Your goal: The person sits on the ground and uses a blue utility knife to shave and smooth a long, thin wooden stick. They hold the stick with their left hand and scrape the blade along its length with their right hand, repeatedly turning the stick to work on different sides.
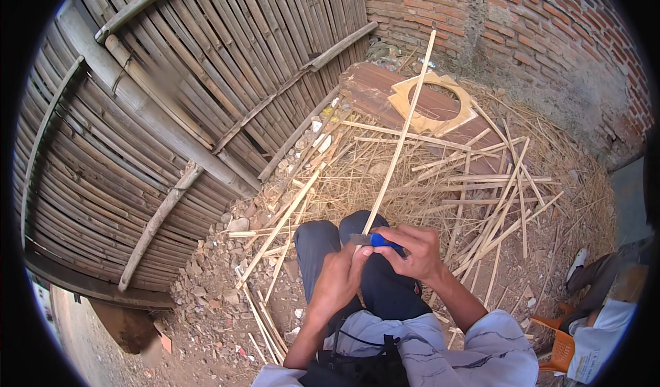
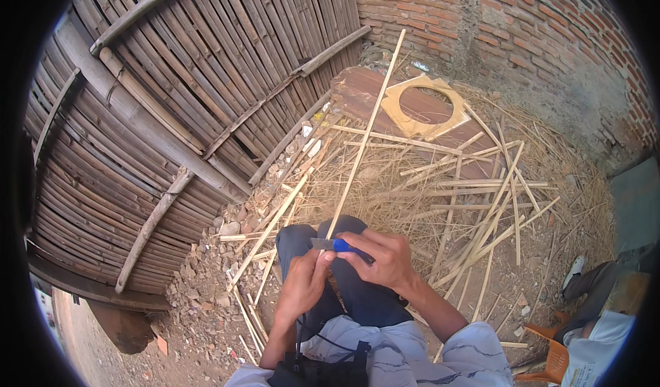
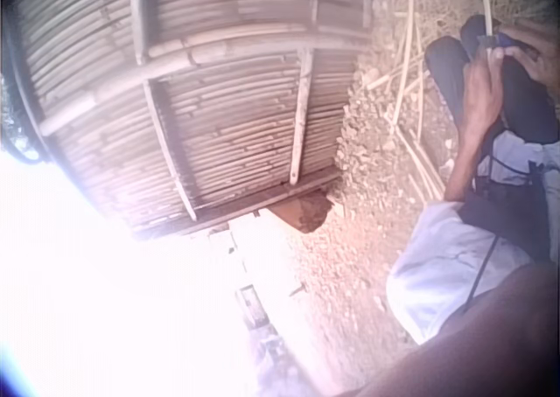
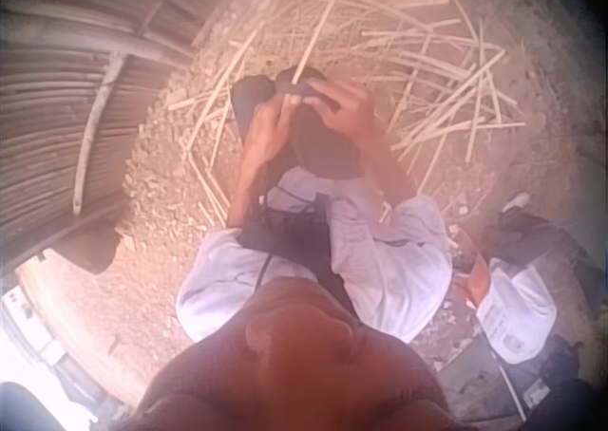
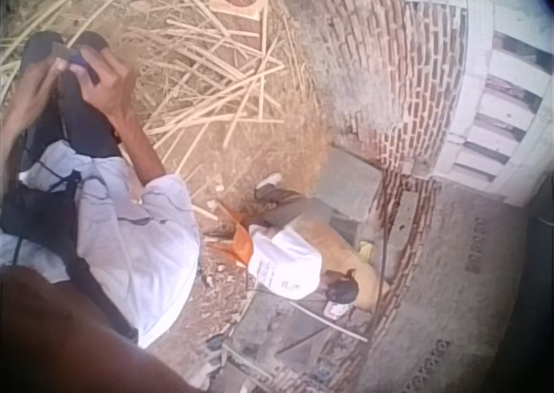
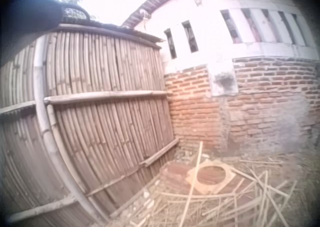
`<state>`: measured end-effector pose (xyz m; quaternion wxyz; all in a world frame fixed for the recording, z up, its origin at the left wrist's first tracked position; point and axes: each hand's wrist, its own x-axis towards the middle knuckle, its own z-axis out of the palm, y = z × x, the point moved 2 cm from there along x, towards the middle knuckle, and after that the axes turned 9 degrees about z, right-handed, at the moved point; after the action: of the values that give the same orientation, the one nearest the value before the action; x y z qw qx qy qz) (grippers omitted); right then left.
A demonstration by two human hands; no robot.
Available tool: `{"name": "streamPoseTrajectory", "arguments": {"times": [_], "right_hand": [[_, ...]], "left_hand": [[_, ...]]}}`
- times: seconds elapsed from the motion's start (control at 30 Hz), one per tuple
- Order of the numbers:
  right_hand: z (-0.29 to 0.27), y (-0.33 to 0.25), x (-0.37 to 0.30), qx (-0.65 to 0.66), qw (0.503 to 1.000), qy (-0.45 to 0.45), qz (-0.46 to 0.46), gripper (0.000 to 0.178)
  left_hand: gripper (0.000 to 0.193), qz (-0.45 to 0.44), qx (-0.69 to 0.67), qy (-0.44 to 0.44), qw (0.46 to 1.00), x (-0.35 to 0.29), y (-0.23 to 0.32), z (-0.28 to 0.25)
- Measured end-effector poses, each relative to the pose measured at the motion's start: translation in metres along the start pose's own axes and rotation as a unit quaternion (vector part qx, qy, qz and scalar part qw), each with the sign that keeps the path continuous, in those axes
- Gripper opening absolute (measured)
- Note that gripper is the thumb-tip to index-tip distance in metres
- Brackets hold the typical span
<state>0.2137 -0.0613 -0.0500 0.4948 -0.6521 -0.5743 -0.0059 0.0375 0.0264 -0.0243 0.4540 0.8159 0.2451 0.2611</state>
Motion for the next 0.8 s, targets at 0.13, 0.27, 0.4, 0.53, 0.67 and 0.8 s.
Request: {"name": "streamPoseTrajectory", "arguments": {"times": [0.13,0.27,0.4,0.53,0.67,0.8], "right_hand": [[0.000,0.005,0.003,-0.005,1.000,0.009,-0.001,0.032],[-0.004,0.016,0.014,-0.019,0.998,0.050,0.014,0.028],[-0.005,0.018,0.021,-0.033,0.999,0.030,-0.002,0.026],[-0.005,0.019,0.026,-0.035,0.998,0.049,-0.018,0.027],[-0.053,0.098,0.065,-0.017,0.956,0.236,0.174,0.036],[-0.114,0.213,0.061,-0.010,0.896,0.344,0.281,0.037]], "left_hand": [[0.036,0.004,0.020,-0.005,1.000,0.000,-0.003,0.000],[0.037,-0.007,0.041,-0.019,0.999,-0.003,-0.012,-0.001],[0.037,-0.023,0.061,-0.028,0.997,0.000,-0.009,-0.009],[0.038,-0.008,0.072,-0.025,0.997,0.000,-0.007,-0.015],[0.038,-0.024,0.100,-0.050,0.993,-0.030,-0.017,-0.018],[0.038,-0.023,0.131,-0.031,0.991,-0.042,-0.035,-0.031]]}}
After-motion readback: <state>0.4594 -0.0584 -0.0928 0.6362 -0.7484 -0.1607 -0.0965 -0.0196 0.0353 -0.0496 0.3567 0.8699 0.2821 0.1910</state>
